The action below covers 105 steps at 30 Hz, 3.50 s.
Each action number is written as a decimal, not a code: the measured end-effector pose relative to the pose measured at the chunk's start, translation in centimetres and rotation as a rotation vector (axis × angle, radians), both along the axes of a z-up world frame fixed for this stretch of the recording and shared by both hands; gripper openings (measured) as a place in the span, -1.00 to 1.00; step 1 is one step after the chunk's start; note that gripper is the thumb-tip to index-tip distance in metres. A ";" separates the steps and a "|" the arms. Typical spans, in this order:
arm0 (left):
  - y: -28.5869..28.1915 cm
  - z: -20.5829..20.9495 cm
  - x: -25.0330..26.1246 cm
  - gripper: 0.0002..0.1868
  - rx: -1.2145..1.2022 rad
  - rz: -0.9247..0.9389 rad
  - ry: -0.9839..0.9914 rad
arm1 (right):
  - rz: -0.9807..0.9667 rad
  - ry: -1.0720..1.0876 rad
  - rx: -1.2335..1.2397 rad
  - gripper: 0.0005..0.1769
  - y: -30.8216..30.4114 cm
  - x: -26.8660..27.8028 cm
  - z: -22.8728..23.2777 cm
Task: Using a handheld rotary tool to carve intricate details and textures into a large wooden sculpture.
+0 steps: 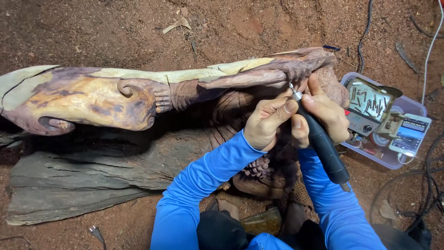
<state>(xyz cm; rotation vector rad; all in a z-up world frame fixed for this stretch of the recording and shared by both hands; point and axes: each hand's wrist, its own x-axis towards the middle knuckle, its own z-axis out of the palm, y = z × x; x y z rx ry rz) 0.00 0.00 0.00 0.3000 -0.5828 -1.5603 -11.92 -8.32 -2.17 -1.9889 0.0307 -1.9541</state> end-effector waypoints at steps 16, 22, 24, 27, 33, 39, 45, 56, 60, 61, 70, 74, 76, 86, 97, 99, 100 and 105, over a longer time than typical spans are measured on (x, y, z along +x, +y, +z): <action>0.7 2.4 -1.4 -0.72 0.061 0.242 0.096 | -0.033 0.018 0.004 -0.65 -0.2 0.4 0.4; -0.3 0.2 -0.5 -0.65 -0.005 -0.024 -0.097 | -0.039 0.006 0.027 -0.64 0.1 0.2 0.6; -0.8 -3.4 -2.5 -0.81 0.012 0.342 -0.168 | -0.008 -0.004 0.044 -0.46 0.1 -0.2 0.4; 0.0 0.7 -1.6 -0.83 -0.023 0.323 -0.142 | 0.012 0.093 0.067 -0.35 0.8 -0.6 0.8; -1.3 -5.5 -1.8 -0.76 -0.023 0.289 -0.119 | 0.034 0.097 0.050 -0.55 0.6 0.3 1.3; -0.8 -3.6 -1.4 -0.76 -0.019 0.276 -0.099 | 0.034 0.131 0.086 -0.58 0.8 0.0 1.2; -0.6 -1.4 -1.1 -0.76 -0.009 0.273 -0.072 | 0.032 0.150 0.084 -0.60 0.8 0.0 1.5; -0.5 0.0 -0.7 -0.76 0.021 0.258 -0.088 | 0.023 0.152 0.083 -0.61 0.7 0.0 1.2; -0.6 0.3 -0.8 -0.75 0.021 0.259 -0.099 | 0.021 0.154 0.076 -0.60 0.5 -0.3 1.0; -0.5 0.3 -0.8 -0.75 0.022 0.257 -0.099 | 0.019 0.154 0.077 -0.60 0.6 -0.2 1.0; 0.0 1.1 -0.8 -0.77 0.028 0.253 -0.071 | 0.011 0.152 0.087 -0.61 0.8 0.0 1.2; 0.1 0.5 -0.8 -0.75 0.031 0.246 -0.094 | 0.013 0.156 0.097 -0.61 0.9 -0.1 1.2; 0.0 0.4 -0.8 -0.75 0.034 0.245 -0.098 | 0.015 0.152 0.097 -0.62 0.8 -0.1 1.2; -0.4 -0.8 -0.6 -0.74 0.015 0.238 -0.125 | 0.028 0.114 0.098 -0.63 0.9 0.4 1.8; -0.6 -0.6 -0.7 -0.74 0.045 0.220 -0.052 | 0.038 0.141 0.106 -0.63 0.6 0.2 1.0; -0.4 -0.8 -0.8 -0.74 0.062 0.224 -0.039 | 0.023 0.108 0.092 -0.61 0.1 0.0 -0.9; -0.7 -2.1 -1.0 -0.74 0.063 0.226 -0.044 | 0.025 0.103 0.093 -0.61 0.5 0.0 -0.1; -0.5 -3.0 -1.4 -0.75 0.050 0.272 -0.262 | 0.006 0.014 0.130 -0.44 1.8 -0.2 0.9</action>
